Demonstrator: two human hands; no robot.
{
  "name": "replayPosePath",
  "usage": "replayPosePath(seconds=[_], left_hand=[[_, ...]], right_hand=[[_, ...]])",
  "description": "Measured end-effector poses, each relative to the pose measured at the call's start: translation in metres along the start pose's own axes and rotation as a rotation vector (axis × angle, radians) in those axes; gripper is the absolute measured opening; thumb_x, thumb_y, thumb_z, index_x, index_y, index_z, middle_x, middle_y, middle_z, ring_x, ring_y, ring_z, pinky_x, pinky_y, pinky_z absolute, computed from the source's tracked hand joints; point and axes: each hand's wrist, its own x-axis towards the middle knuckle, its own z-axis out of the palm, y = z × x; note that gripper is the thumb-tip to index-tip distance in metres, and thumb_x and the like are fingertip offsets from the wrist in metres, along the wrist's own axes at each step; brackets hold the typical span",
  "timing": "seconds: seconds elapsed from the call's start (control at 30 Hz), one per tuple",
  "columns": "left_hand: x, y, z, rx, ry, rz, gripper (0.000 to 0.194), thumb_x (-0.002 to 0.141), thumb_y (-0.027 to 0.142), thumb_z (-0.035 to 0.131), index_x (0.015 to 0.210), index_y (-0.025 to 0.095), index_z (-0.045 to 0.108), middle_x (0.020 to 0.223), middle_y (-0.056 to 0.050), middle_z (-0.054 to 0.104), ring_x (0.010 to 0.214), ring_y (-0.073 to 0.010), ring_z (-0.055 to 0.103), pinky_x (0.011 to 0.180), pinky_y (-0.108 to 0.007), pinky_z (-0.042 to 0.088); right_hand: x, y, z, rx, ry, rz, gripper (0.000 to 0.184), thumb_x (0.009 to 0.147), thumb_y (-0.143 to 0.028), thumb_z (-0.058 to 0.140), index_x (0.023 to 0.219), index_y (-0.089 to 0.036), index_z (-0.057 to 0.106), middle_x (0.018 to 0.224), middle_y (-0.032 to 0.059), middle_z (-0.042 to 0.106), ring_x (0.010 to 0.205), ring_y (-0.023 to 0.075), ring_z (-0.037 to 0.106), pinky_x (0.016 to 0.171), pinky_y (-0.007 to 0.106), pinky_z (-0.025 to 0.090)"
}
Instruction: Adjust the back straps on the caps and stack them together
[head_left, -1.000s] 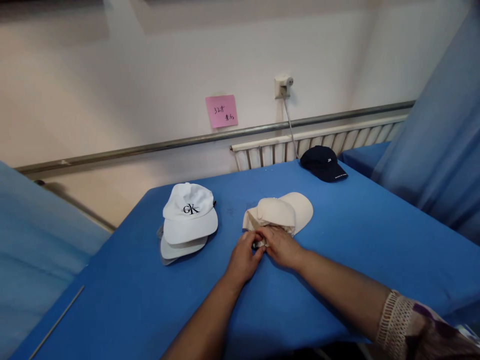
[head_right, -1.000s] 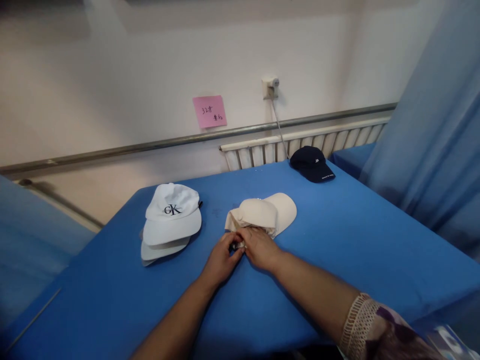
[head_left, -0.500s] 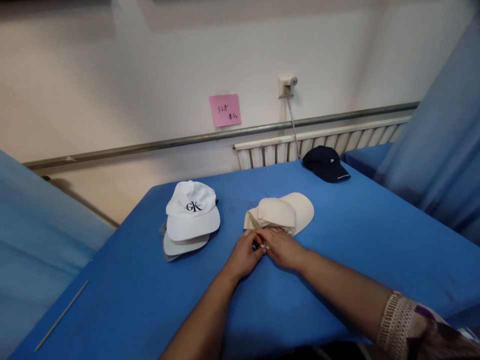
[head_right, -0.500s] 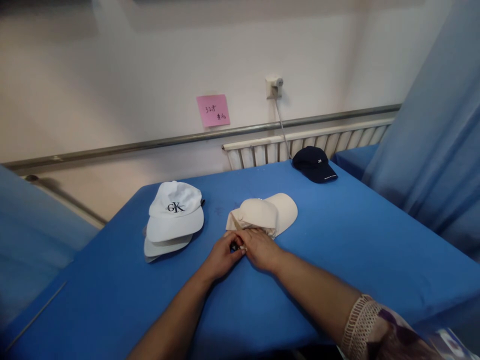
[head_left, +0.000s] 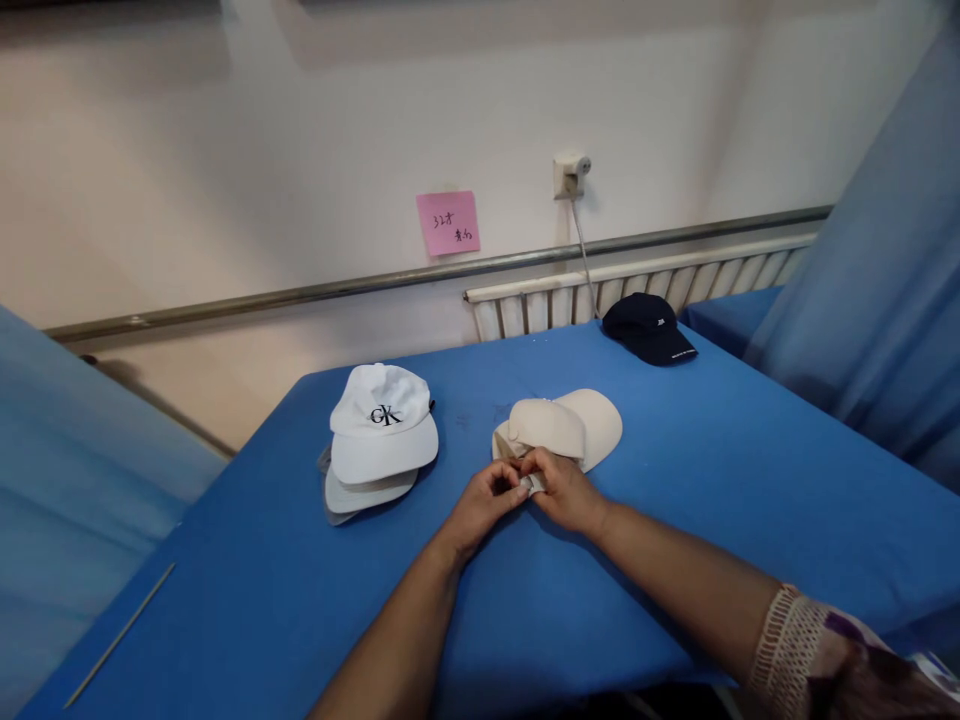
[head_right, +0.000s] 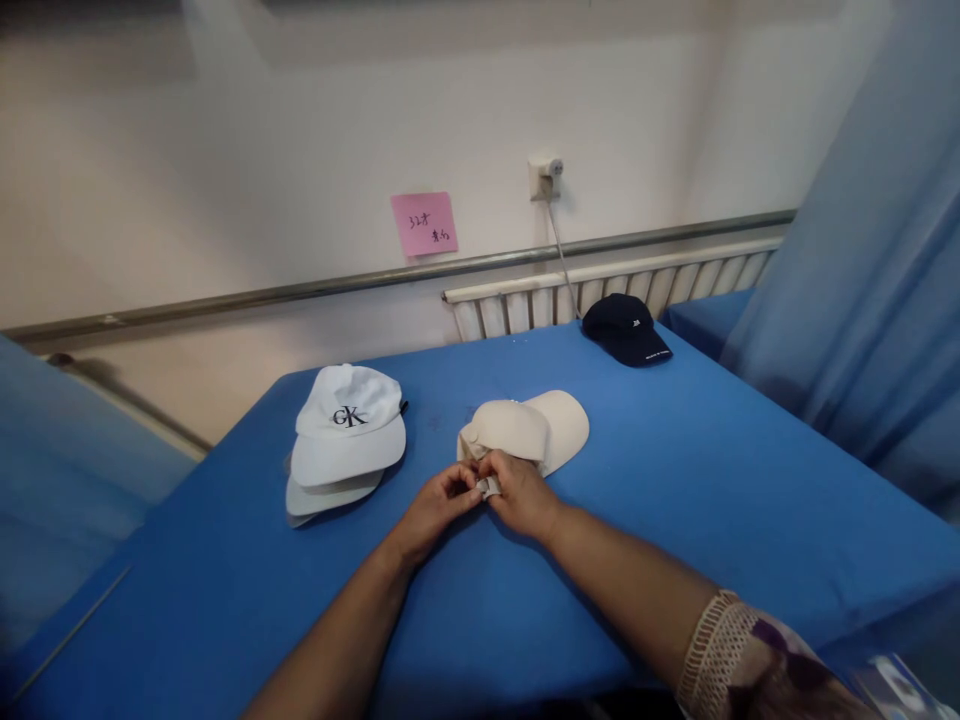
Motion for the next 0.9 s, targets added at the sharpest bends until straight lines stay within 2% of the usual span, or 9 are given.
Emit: replayPosePath(seconds=[0.1, 0.2, 0.33, 0.47, 0.53, 0.6, 0.77, 0.9], left_hand=[[0.001, -0.003, 0.005, 0.332, 0.071, 0.095, 0.027, 0.074, 0.037, 0.071, 0.069, 0.017, 0.053, 0.088, -0.003, 0.06, 0.085, -0.0183, 0.054, 0.079, -0.03, 0.041], [0.001, -0.006, 0.008, 0.402, 0.094, 0.122, 0.026, 0.072, 0.035, 0.072, 0.068, 0.017, 0.053, 0.09, -0.004, 0.061, 0.087, -0.0193, 0.054, 0.079, -0.031, 0.041], [0.002, -0.008, 0.007, 0.103, 0.091, 0.065, 0.027, 0.07, 0.034, 0.076, 0.067, 0.016, 0.055, 0.094, -0.005, 0.063, 0.092, -0.0197, 0.056, 0.083, -0.031, 0.041], [0.002, -0.006, 0.003, -0.31, 0.11, -0.068, 0.027, 0.07, 0.037, 0.077, 0.072, 0.016, 0.06, 0.085, -0.003, 0.064, 0.082, -0.0169, 0.058, 0.078, -0.028, 0.042], [0.001, -0.005, 0.002, -0.429, 0.147, -0.09, 0.026, 0.07, 0.037, 0.078, 0.077, 0.017, 0.063, 0.086, -0.004, 0.065, 0.081, -0.0163, 0.059, 0.077, -0.028, 0.043], [0.001, -0.005, 0.002, -0.442, 0.153, -0.099, 0.025, 0.071, 0.035, 0.078, 0.079, 0.017, 0.064, 0.091, -0.004, 0.066, 0.081, -0.0155, 0.058, 0.076, -0.027, 0.043], [0.002, -0.005, 0.003, -0.305, 0.17, -0.1, 0.025, 0.073, 0.036, 0.076, 0.074, 0.015, 0.062, 0.08, -0.002, 0.065, 0.072, -0.0126, 0.055, 0.07, -0.025, 0.042], [0.002, 0.0, -0.002, -0.497, 0.232, -0.082, 0.025, 0.073, 0.037, 0.076, 0.082, 0.017, 0.064, 0.091, -0.003, 0.067, 0.081, -0.0138, 0.059, 0.076, -0.026, 0.044]], right_hand=[[-0.001, 0.002, -0.001, -0.104, -0.08, -0.038, 0.03, 0.071, -0.007, 0.057, 0.098, -0.018, 0.053, 0.094, 0.0064, 0.065, 0.086, 0.0213, 0.06, 0.079, 0.035, 0.047], [-0.001, 0.001, -0.003, -0.131, -0.122, -0.072, 0.03, 0.072, -0.008, 0.056, 0.1, -0.018, 0.054, 0.096, 0.0078, 0.064, 0.087, 0.0219, 0.06, 0.079, 0.035, 0.047], [0.001, -0.001, -0.001, -0.075, -0.066, -0.086, 0.03, 0.075, -0.007, 0.054, 0.103, -0.017, 0.054, 0.099, 0.008, 0.064, 0.09, 0.0214, 0.06, 0.08, 0.035, 0.047], [0.002, 0.0, 0.002, -0.003, 0.006, -0.087, 0.031, 0.076, -0.003, 0.052, 0.103, -0.018, 0.054, 0.101, 0.0068, 0.065, 0.095, 0.0198, 0.061, 0.085, 0.034, 0.047], [0.002, 0.002, 0.002, 0.012, 0.026, -0.088, 0.031, 0.076, -0.002, 0.052, 0.102, -0.018, 0.055, 0.102, 0.0066, 0.065, 0.095, 0.0196, 0.061, 0.085, 0.034, 0.047], [0.002, 0.002, 0.0, 0.017, 0.022, -0.092, 0.033, 0.074, -0.001, 0.053, 0.102, -0.018, 0.056, 0.101, 0.0062, 0.065, 0.094, 0.0194, 0.061, 0.085, 0.034, 0.047], [0.002, 0.0, -0.006, -0.032, -0.053, -0.14, 0.038, 0.073, 0.0, 0.049, 0.102, -0.02, 0.061, 0.091, 0.0039, 0.064, 0.087, 0.0185, 0.06, 0.08, 0.032, 0.047], [0.003, -0.002, -0.004, 0.015, 0.029, -0.105, 0.031, 0.076, -0.002, 0.048, 0.097, -0.02, 0.062, 0.092, 0.0037, 0.064, 0.087, 0.018, 0.06, 0.082, 0.032, 0.047]])
